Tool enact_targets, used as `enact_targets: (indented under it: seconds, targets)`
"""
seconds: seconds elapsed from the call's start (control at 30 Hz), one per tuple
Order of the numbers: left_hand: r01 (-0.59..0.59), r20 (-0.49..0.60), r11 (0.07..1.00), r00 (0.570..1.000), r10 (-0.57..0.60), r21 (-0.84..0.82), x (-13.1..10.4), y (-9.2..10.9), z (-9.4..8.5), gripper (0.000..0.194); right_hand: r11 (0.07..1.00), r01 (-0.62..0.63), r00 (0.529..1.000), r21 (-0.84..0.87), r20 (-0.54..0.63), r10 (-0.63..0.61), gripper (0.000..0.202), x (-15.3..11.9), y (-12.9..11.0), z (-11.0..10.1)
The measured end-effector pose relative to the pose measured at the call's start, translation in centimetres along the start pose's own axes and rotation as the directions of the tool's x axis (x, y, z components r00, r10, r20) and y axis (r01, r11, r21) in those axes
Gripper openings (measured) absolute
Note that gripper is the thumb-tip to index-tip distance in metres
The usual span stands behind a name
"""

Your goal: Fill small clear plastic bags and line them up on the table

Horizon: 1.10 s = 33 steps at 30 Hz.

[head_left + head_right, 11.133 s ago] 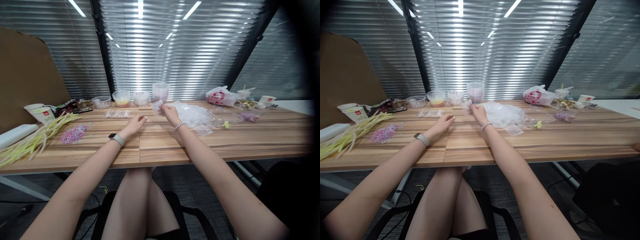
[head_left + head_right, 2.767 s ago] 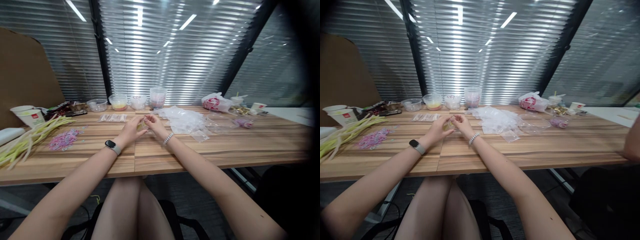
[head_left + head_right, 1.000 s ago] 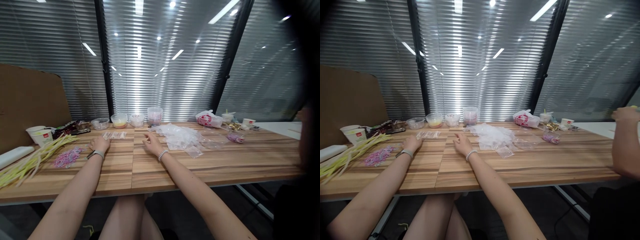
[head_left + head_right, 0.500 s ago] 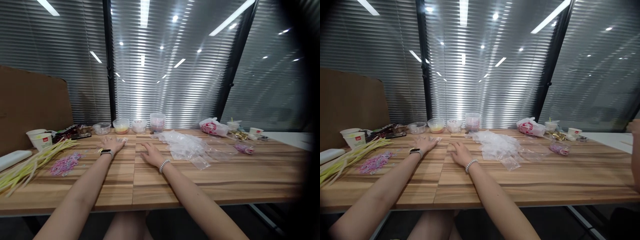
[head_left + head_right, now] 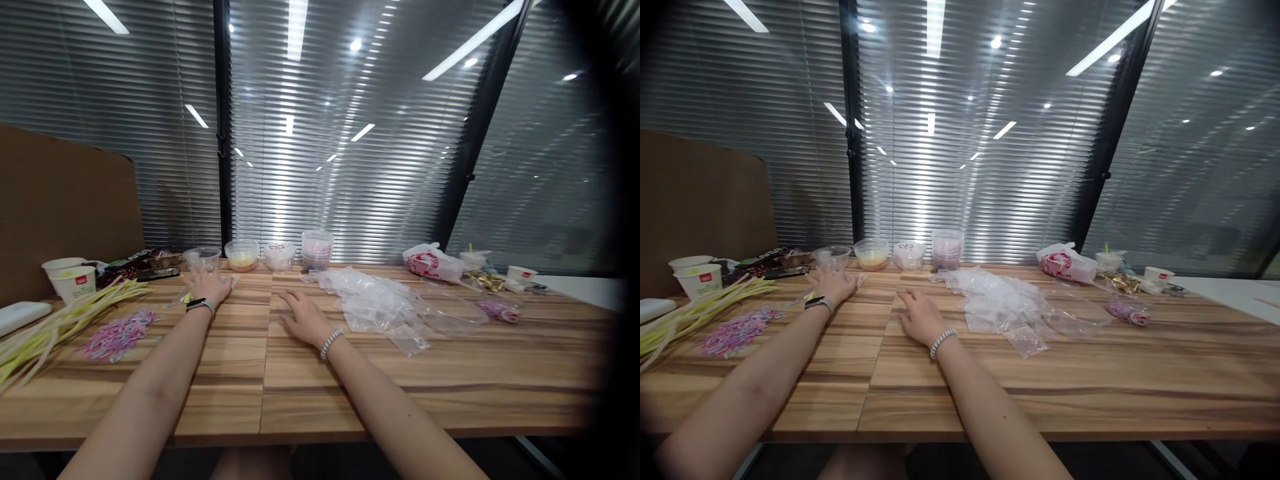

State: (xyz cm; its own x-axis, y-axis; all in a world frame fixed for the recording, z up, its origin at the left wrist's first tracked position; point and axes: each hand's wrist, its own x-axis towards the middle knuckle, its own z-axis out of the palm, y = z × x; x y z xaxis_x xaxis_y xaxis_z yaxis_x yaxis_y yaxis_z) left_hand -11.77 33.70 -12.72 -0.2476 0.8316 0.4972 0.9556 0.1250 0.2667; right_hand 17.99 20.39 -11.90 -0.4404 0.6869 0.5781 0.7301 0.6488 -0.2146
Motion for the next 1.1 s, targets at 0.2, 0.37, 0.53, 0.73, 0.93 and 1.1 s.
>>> enact_targets:
  seconds: [0.2, 0.37, 0.53, 0.73, 0.93, 1.1]
  targets:
    - [-0.097, -0.172, 0.992, 0.979, 0.110, 0.078, -1.3, 2.8, -0.9, 0.068, 0.989, -0.048, 0.999, -0.142, -0.011, 0.047, 0.054, -0.2, 1.3, -0.4]
    - [-0.311, -0.030, 0.950, 0.950, 0.311, -0.009, -4.1, 8.0, -1.4, 0.070, 0.900, -0.239, 0.969, -0.365, -0.144, 0.199, 0.060, -0.7, 5.3, -0.9]
    - [-0.511, 0.253, 0.849, 0.811, 0.528, -0.135, -8.7, 12.4, -1.7, 0.078, 0.703, -0.531, 0.848, -0.474, -0.289, 0.445, 0.070, -1.8, 9.5, -3.3]
    - [-0.566, 0.401, 0.795, 0.690, 0.603, -0.221, -10.8, 13.1, -1.6, 0.076, 0.586, -0.654, 0.711, -0.478, -0.122, 0.693, 0.068, -3.4, 12.4, -7.3]
    - [-0.578, 0.402, 0.774, 0.663, 0.631, -0.260, -10.4, 12.8, -1.3, 0.071, 0.606, -0.635, 0.660, -0.479, 0.072, 0.748, 0.075, -4.0, 14.1, -8.2]
    - [-0.592, 0.387, 0.753, 0.648, 0.656, -0.287, -10.4, 12.5, -1.3, 0.068, 0.605, -0.625, 0.642, -0.493, 0.115, 0.758, 0.069, -4.0, 14.7, -7.9]
